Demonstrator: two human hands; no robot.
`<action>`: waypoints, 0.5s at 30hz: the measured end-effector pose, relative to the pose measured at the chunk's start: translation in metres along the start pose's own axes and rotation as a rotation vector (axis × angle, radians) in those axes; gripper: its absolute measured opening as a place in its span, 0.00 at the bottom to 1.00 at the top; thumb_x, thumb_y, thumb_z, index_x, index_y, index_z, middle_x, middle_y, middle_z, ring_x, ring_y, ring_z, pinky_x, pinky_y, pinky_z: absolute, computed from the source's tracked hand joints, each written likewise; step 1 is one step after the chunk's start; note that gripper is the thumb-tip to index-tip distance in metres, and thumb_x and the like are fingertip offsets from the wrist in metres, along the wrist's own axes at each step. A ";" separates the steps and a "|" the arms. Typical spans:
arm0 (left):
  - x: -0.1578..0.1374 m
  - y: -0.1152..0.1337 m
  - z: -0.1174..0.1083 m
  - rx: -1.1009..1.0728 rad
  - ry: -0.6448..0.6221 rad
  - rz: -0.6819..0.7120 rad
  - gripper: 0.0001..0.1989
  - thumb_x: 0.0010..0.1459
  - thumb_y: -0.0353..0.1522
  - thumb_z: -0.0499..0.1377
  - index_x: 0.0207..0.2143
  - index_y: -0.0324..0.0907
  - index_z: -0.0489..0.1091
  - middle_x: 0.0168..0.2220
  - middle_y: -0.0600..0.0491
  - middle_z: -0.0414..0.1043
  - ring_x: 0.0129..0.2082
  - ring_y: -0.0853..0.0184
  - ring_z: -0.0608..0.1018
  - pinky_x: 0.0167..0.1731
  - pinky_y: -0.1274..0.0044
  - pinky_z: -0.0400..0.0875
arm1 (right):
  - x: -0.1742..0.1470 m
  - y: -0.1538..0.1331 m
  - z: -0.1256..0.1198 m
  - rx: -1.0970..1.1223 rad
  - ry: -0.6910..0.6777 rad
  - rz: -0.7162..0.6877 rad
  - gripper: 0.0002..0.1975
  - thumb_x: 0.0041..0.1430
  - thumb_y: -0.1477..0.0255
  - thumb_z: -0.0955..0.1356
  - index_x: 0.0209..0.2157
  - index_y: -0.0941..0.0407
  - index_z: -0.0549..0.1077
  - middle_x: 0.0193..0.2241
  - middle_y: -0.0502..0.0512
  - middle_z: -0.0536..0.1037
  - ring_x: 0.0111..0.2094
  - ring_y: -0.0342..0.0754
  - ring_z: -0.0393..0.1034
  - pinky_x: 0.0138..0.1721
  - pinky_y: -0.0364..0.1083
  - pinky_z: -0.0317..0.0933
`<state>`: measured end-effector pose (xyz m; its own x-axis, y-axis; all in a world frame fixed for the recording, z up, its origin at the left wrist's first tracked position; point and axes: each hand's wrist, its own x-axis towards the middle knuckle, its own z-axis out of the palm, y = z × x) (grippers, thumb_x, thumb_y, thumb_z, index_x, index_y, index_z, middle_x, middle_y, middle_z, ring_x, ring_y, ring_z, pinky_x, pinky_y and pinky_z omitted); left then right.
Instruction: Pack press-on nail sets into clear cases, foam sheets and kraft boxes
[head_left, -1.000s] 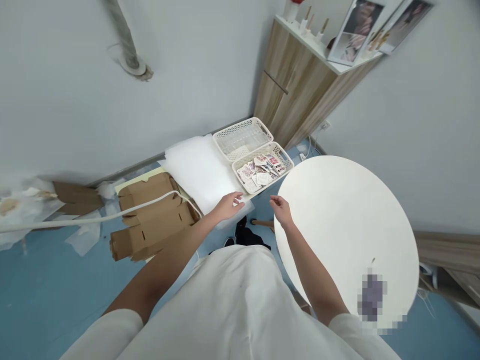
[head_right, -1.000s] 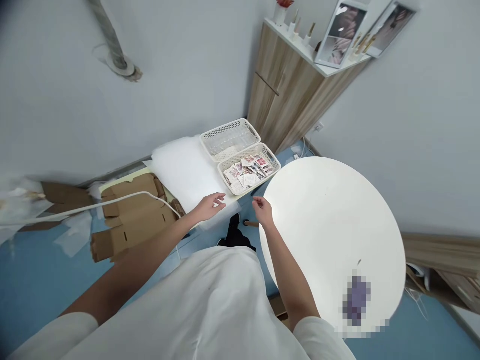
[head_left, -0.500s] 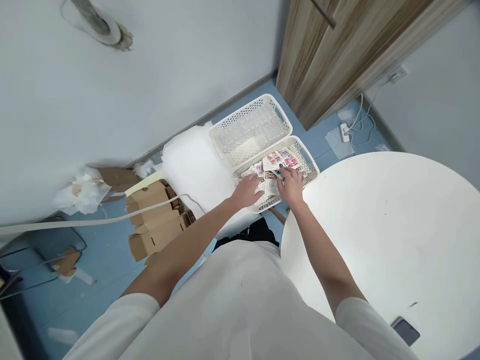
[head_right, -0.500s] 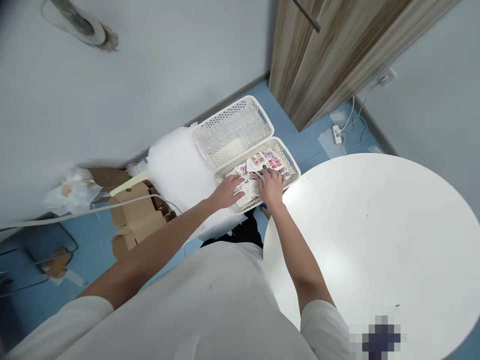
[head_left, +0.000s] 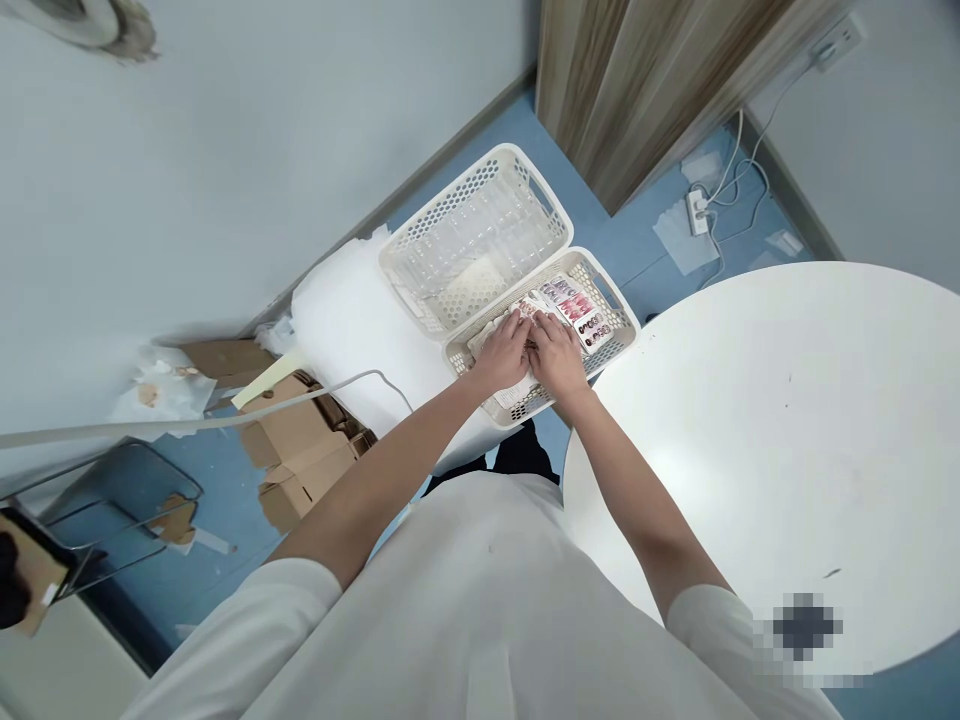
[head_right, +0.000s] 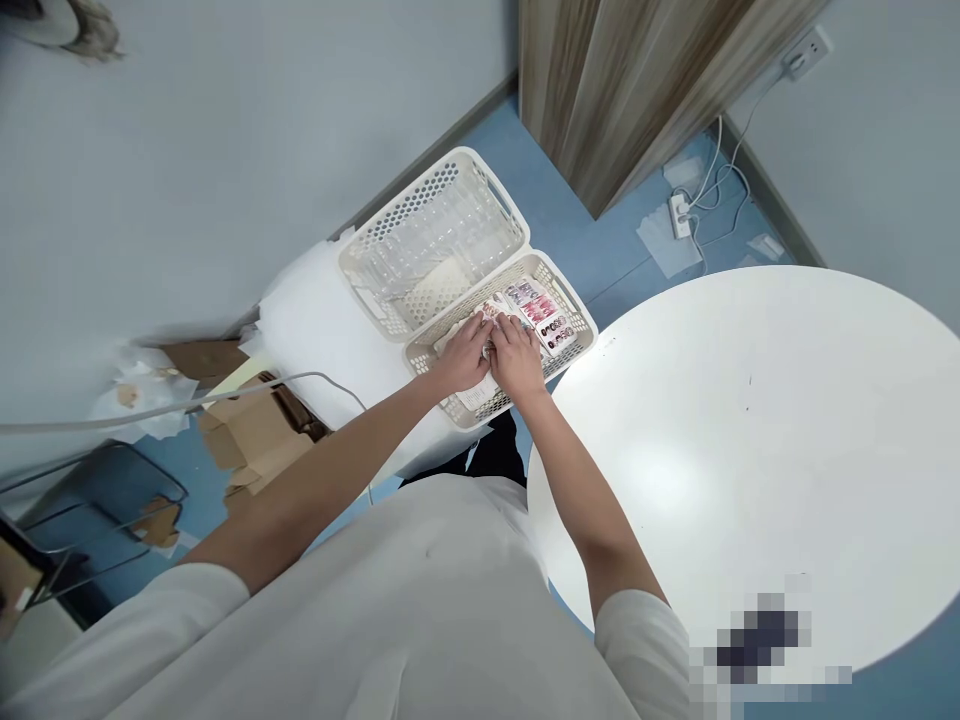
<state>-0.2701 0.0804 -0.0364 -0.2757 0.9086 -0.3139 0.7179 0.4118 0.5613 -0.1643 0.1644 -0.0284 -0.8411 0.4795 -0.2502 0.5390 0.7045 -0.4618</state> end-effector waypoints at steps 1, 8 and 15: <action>-0.002 0.000 0.001 -0.005 -0.001 -0.003 0.30 0.51 0.27 0.50 0.58 0.33 0.50 0.62 0.37 0.45 0.62 0.54 0.51 0.57 0.63 0.52 | -0.001 0.000 -0.001 0.013 -0.003 -0.006 0.21 0.58 0.75 0.58 0.53 0.58 0.62 0.58 0.60 0.60 0.60 0.55 0.49 0.56 0.57 0.44; -0.006 0.000 0.002 -0.153 0.038 -0.037 0.27 0.51 0.27 0.53 0.55 0.36 0.56 0.61 0.39 0.47 0.61 0.55 0.53 0.57 0.64 0.53 | 0.002 0.007 0.002 0.023 0.080 0.014 0.21 0.54 0.73 0.64 0.51 0.59 0.65 0.60 0.65 0.54 0.61 0.60 0.45 0.55 0.58 0.46; -0.006 -0.002 0.004 -0.467 0.197 -0.233 0.23 0.47 0.26 0.57 0.49 0.37 0.64 0.52 0.43 0.62 0.55 0.59 0.63 0.55 0.67 0.58 | 0.007 0.008 0.009 -0.061 0.057 -0.012 0.19 0.56 0.76 0.62 0.50 0.57 0.64 0.60 0.63 0.56 0.58 0.58 0.50 0.53 0.57 0.47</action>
<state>-0.2678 0.0741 -0.0385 -0.5395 0.7673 -0.3467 0.2768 0.5505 0.7877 -0.1660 0.1682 -0.0418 -0.8447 0.4984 -0.1951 0.5318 0.7404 -0.4111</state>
